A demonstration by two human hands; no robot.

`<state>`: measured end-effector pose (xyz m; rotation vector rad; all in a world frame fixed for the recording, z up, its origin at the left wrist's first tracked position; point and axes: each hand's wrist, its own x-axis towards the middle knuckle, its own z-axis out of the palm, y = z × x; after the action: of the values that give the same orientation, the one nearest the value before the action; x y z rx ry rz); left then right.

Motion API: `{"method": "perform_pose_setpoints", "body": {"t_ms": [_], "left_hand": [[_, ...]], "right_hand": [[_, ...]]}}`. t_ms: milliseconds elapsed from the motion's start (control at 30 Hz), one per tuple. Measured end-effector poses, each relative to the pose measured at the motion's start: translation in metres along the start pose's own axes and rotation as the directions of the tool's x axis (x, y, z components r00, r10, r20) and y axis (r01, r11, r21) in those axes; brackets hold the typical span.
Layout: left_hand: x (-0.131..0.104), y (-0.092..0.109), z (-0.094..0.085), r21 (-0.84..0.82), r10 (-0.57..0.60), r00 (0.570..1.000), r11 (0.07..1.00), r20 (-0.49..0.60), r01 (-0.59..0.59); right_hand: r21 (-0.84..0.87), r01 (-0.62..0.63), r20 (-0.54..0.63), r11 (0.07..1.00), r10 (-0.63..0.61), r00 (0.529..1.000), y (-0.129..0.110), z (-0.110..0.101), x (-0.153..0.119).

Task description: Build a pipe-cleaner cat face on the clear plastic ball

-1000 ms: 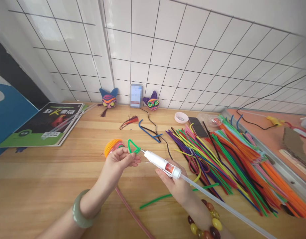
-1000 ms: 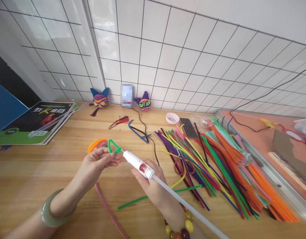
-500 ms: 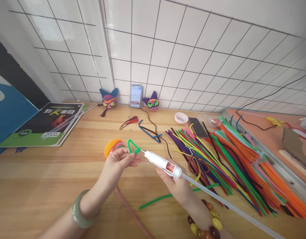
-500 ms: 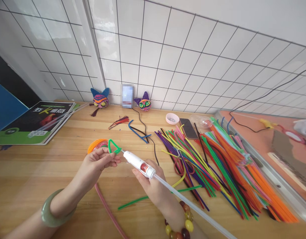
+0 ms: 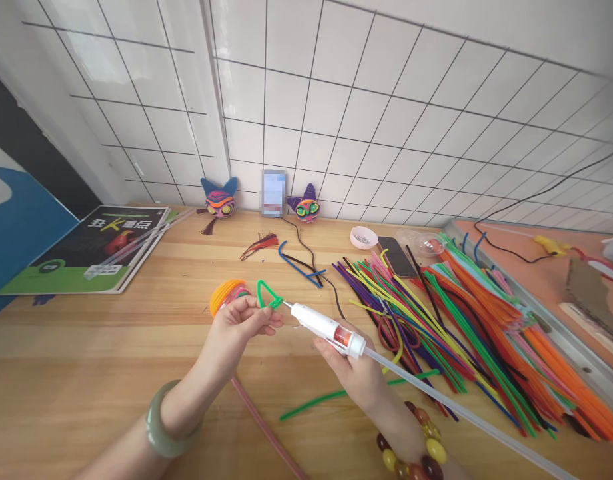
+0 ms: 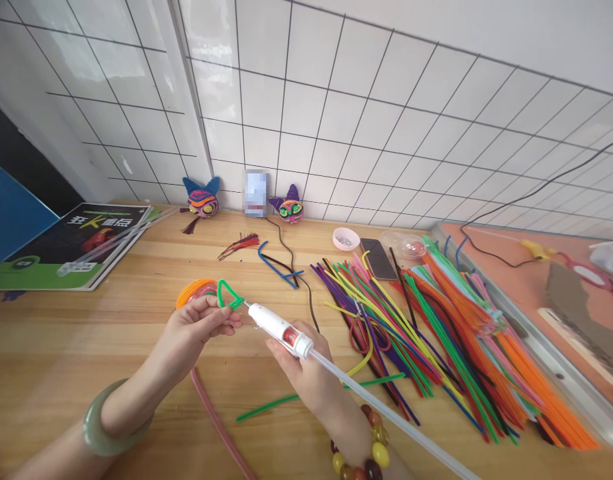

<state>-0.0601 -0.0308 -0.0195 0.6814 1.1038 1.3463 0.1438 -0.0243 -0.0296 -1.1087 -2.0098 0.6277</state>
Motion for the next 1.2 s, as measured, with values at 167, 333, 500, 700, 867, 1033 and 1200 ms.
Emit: {"method": "perform_pose_setpoints", "body": {"t_ms": [167, 333, 500, 700, 867, 1033, 1200], "left_hand": [[-0.0023, 0.002, 0.0005, -0.009, -0.012, 1.0, 1.0, 0.007, 0.012], [-0.0022, 0.0005, -0.0009, 0.004, -0.001, 1.0, 1.0, 0.022, 0.001], [-0.0001, -0.0009, -0.0026, -0.019, 0.006, 1.0, 1.0, 0.028, -0.005], [0.0001, -0.0006, -0.0017, -0.001, 0.001, 1.0, 1.0, 0.032, -0.001], [0.0014, -0.0018, -0.0032, -0.036, 0.019, 0.999, 0.999, 0.028, -0.018], [0.0016, -0.0035, -0.0042, -0.003, 0.016, 0.998, 1.0, 0.059, -0.016], [0.0007, -0.0049, -0.006, -0.017, 0.046, 0.996, 0.999, 0.073, -0.045]], "right_hand": [[0.022, -0.009, 0.0, 1.0, 0.009, 1.0, -0.0017, -0.0004, 0.0001], [0.023, -0.007, 0.004, 1.0, 0.007, 1.0, -0.0007, -0.0006, 0.0002], [0.036, -0.048, 0.03, 0.998, 0.047, 0.998, -0.0004, -0.0013, 0.0001], [0.041, -0.035, 0.033, 0.999, 0.034, 0.999, -0.0033, -0.0023, 0.0008], [0.015, -0.027, 0.003, 1.0, 0.027, 1.0, -0.0033, -0.0024, 0.0013], [0.05, -0.011, 0.015, 0.999, 0.011, 1.0, -0.0031, -0.0026, 0.0017], [0.056, -0.02, -0.019, 0.998, 0.021, 1.0, -0.0007, -0.0022, 0.0005]]}}
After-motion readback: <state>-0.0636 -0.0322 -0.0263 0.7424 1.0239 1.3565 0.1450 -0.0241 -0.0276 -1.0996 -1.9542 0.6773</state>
